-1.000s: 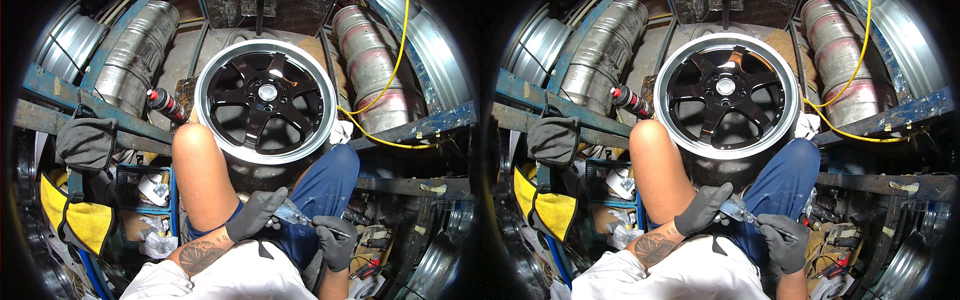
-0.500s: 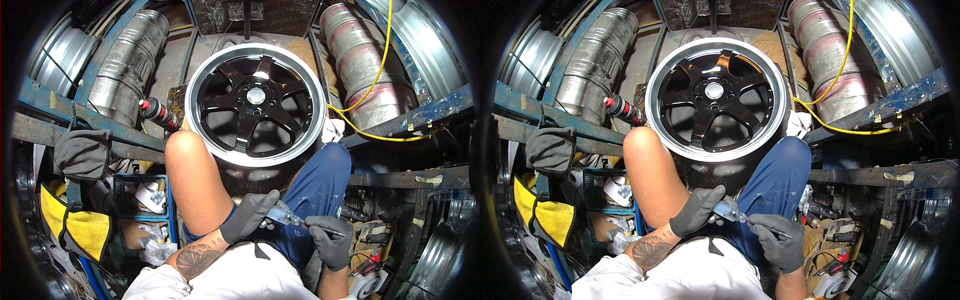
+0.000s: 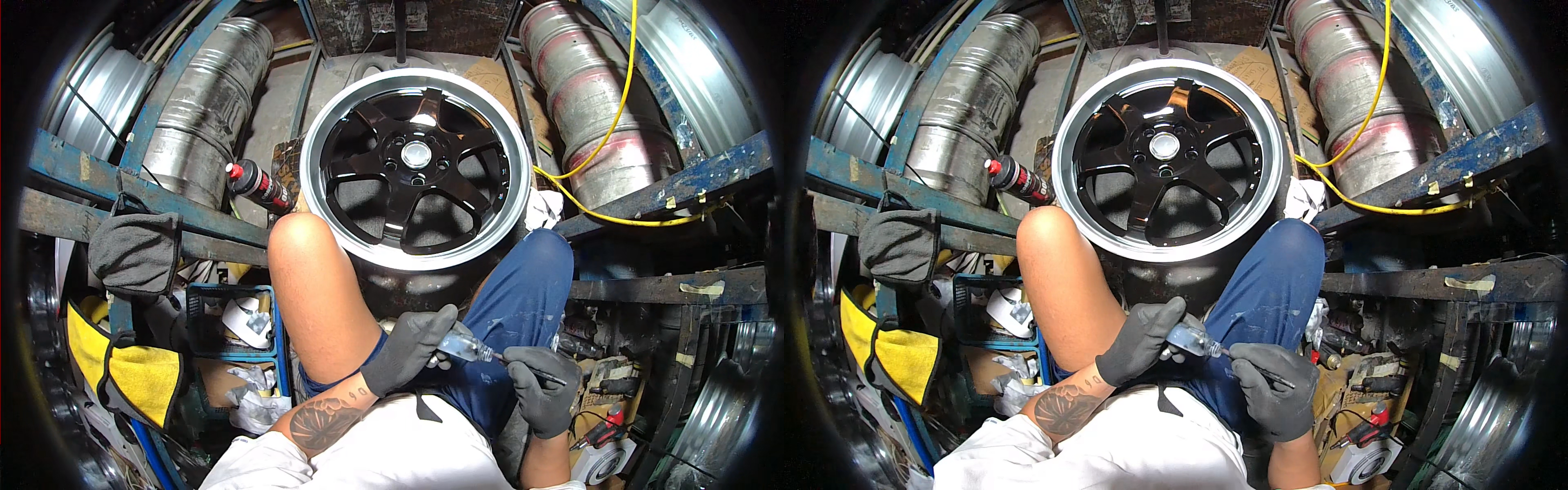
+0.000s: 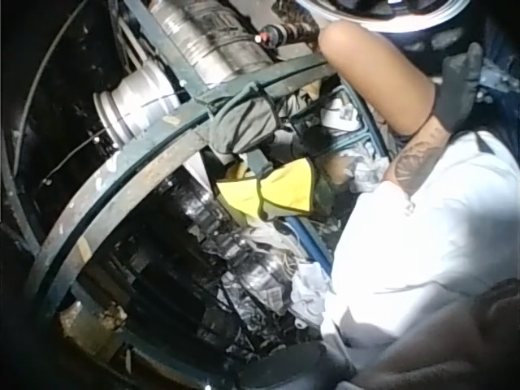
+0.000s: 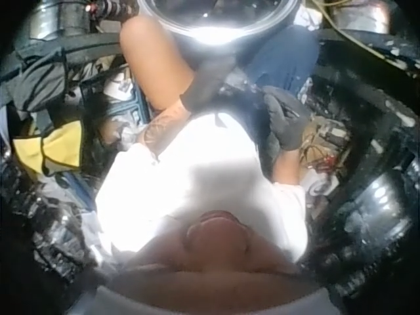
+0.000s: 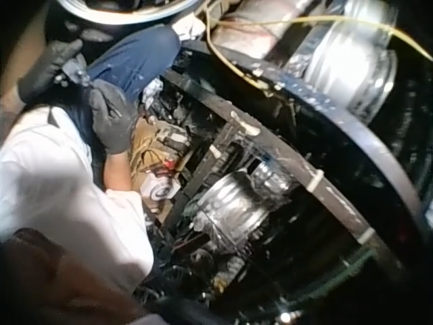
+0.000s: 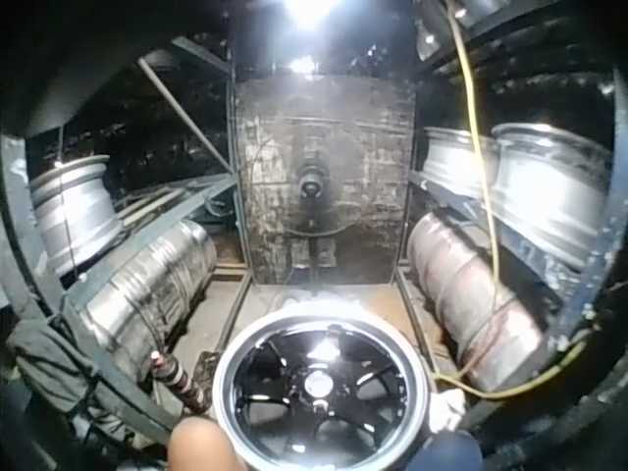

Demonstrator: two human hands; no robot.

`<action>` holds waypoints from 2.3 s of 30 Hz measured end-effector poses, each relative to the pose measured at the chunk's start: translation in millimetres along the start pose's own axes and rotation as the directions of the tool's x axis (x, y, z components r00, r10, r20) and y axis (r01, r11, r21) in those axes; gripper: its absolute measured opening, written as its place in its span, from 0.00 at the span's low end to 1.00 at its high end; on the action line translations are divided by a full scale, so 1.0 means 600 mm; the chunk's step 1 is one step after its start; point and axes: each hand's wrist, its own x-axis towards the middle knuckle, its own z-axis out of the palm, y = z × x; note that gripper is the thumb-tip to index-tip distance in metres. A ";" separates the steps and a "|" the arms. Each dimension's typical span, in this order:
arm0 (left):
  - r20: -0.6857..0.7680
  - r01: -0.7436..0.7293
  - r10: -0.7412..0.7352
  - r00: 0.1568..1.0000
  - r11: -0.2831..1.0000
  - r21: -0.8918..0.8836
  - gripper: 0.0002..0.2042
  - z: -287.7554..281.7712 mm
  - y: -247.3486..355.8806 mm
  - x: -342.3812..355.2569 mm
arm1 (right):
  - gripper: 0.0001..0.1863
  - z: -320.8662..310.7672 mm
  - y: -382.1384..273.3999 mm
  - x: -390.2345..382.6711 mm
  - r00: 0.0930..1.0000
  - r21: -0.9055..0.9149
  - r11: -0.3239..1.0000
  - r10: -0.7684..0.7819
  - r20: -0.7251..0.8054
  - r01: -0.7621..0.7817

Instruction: Cleaning and applying fluid to a small mechanical component from a wheel.

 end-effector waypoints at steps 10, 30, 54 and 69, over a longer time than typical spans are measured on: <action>-0.040 0.045 -0.051 0.998 0.992 -0.120 0.29 0.019 -0.001 0.007 | 0.07 -0.017 0.010 -0.011 0.999 -0.027 0.999 -0.046 -0.017 0.045; 0.150 -0.029 0.136 0.979 0.826 -0.563 0.19 0.041 -0.029 0.019 | 0.16 -0.026 0.034 -0.005 0.905 0.493 0.811 0.414 -0.100 -0.317; 0.100 0.050 -0.004 0.995 0.885 -0.463 0.23 0.029 -0.037 0.038 | 0.09 -0.024 0.018 0.012 0.999 -0.107 0.994 -0.023 0.032 0.026; 0.106 -0.034 0.090 0.990 0.896 -0.444 0.24 0.022 -0.062 0.051 | 0.07 -0.019 -0.009 0.023 0.979 -0.233 0.962 -0.103 0.174 0.143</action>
